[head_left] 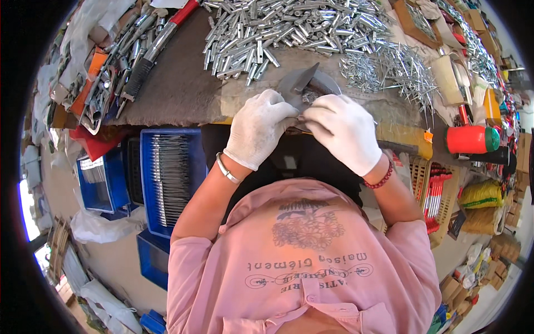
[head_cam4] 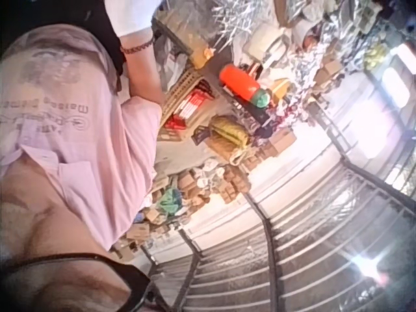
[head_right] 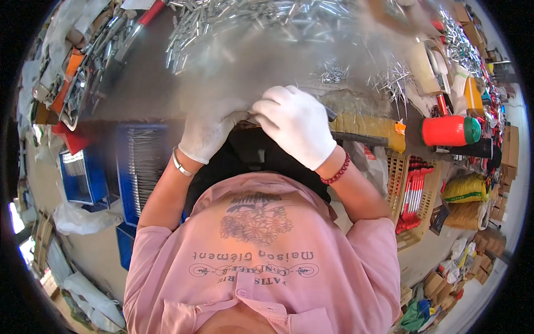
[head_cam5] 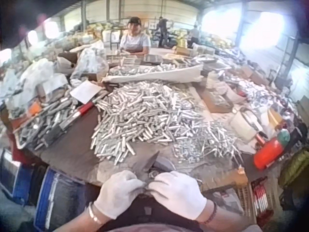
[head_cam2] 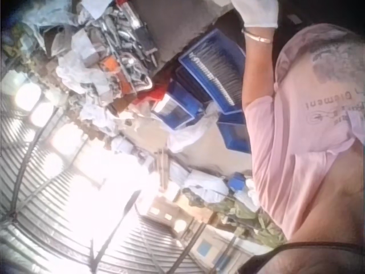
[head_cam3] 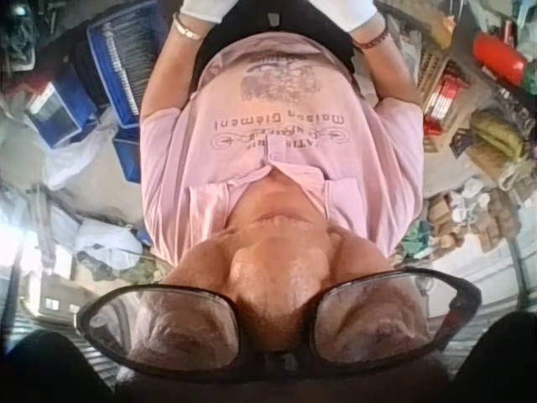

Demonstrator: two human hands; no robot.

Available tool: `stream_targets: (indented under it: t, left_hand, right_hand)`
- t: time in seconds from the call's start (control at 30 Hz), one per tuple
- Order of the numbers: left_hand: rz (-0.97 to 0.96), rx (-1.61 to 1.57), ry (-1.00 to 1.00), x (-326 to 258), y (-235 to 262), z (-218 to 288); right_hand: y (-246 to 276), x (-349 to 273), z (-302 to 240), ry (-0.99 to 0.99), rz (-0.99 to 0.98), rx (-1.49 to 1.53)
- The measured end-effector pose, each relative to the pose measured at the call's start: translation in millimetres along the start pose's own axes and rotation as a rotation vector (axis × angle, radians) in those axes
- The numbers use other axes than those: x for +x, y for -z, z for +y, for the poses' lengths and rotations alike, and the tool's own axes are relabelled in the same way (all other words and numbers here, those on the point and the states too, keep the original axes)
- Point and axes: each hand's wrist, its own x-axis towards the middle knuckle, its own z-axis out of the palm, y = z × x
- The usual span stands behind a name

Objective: Inspecting and sorting small metal industrial parts at a workbench using a gauge and a hammer.

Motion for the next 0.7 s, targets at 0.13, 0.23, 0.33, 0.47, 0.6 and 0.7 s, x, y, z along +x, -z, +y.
stream_targets:
  t: [0.13,0.23,0.33,0.47,0.6,0.7]
  left_hand:
    - [-0.059,-0.047,0.078,-4.0,-3.4,-3.3]
    - [-0.030,0.002,0.034,-2.9,-2.6,-5.5]
    - [-0.036,0.005,0.051,-2.1,1.2,-7.6]
    - [-0.023,-0.034,0.027,2.4,2.0,-4.7]
    - [-0.008,-0.009,0.016,2.3,3.5,-5.0]
    - [-0.016,0.008,0.004,4.5,4.8,-1.7]
  right_hand:
    - [12.6,-8.5,22.8,-0.165,0.040,-0.266]
    - [13.7,-15.3,32.6,-0.248,-0.021,-0.247]
    - [27.2,-24.2,12.1,-0.401,0.126,0.012]
    - [27.0,-52.4,-0.5,-0.094,0.285,0.046]
    - [10.9,-67.3,-6.3,-0.222,0.009,0.024]
    - [17.1,-53.6,-4.9,-0.215,0.108,0.127]
